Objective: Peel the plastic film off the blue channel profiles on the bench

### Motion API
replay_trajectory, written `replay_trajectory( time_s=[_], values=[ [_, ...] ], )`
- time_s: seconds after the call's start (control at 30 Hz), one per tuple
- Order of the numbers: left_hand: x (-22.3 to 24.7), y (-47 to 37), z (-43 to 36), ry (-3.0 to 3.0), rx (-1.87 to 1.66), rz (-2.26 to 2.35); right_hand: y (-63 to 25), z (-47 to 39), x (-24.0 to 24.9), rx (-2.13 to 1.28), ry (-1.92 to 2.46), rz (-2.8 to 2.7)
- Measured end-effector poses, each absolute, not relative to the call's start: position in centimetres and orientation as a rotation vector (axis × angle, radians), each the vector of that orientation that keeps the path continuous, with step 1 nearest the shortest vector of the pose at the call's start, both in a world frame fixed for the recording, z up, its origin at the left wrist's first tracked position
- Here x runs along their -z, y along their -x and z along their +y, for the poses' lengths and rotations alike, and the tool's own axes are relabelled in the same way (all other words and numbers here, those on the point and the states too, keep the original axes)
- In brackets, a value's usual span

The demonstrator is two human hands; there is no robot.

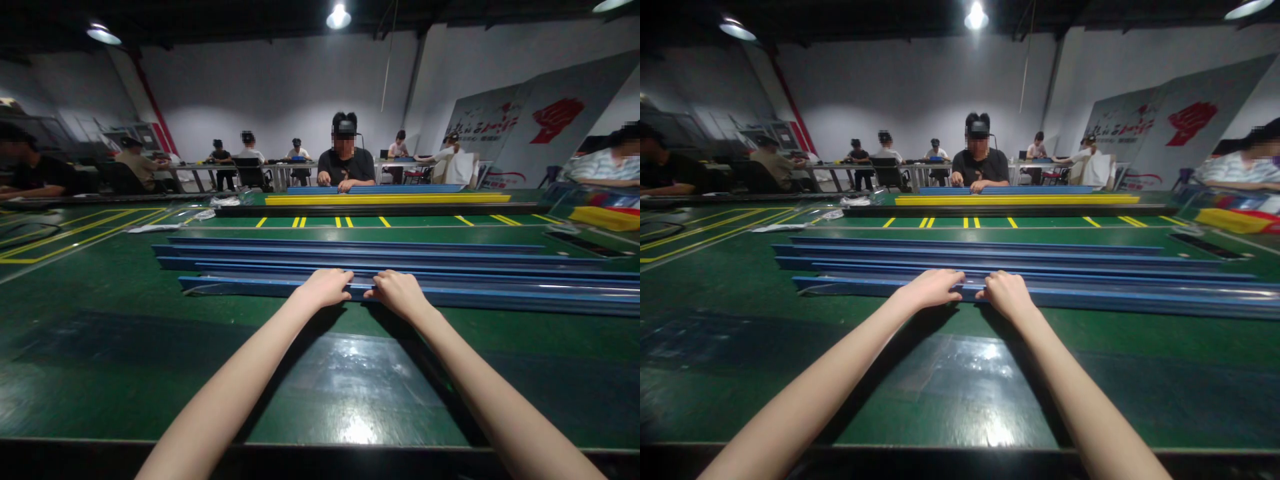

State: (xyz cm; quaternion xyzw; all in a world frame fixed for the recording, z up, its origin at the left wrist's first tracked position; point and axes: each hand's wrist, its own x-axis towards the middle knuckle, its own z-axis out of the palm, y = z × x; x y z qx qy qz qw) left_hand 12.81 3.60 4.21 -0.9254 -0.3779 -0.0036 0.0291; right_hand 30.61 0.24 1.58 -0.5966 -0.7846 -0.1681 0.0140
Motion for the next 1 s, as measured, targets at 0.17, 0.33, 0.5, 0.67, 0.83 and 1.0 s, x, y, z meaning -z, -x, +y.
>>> replay_trajectory(
  time_s=[0.17, 0.33, 0.5, 0.67, 0.83, 1.0],
  values=[
    [-2.5, -13.6, 3.7, 2.760, 0.082, -1.153, -28.9, 0.7, -1.1, 0.500, 1.798, -2.383],
    [-1.9, -11.9, 4.2, 2.760, 0.130, -1.095, -28.9, 0.8, -1.5, 0.373, 1.821, -2.374],
    [-1.9, -10.1, 4.8, 2.760, 0.109, -1.132, -31.3, 0.5, -1.9, 0.327, 1.865, -2.339],
    [-1.8, -7.5, 4.4, 2.676, 0.075, -1.249, -36.0, -0.5, -2.0, 0.299, 1.878, -2.356],
    [-1.9, -6.4, 3.9, 2.635, 0.065, -1.224, -38.0, -1.3, -1.6, 0.338, 1.946, -2.238],
    [-2.5, -6.7, 3.5, 2.610, -0.002, -1.307, -36.9, -1.2, -1.1, 0.488, 1.889, -2.276]
  ],
)
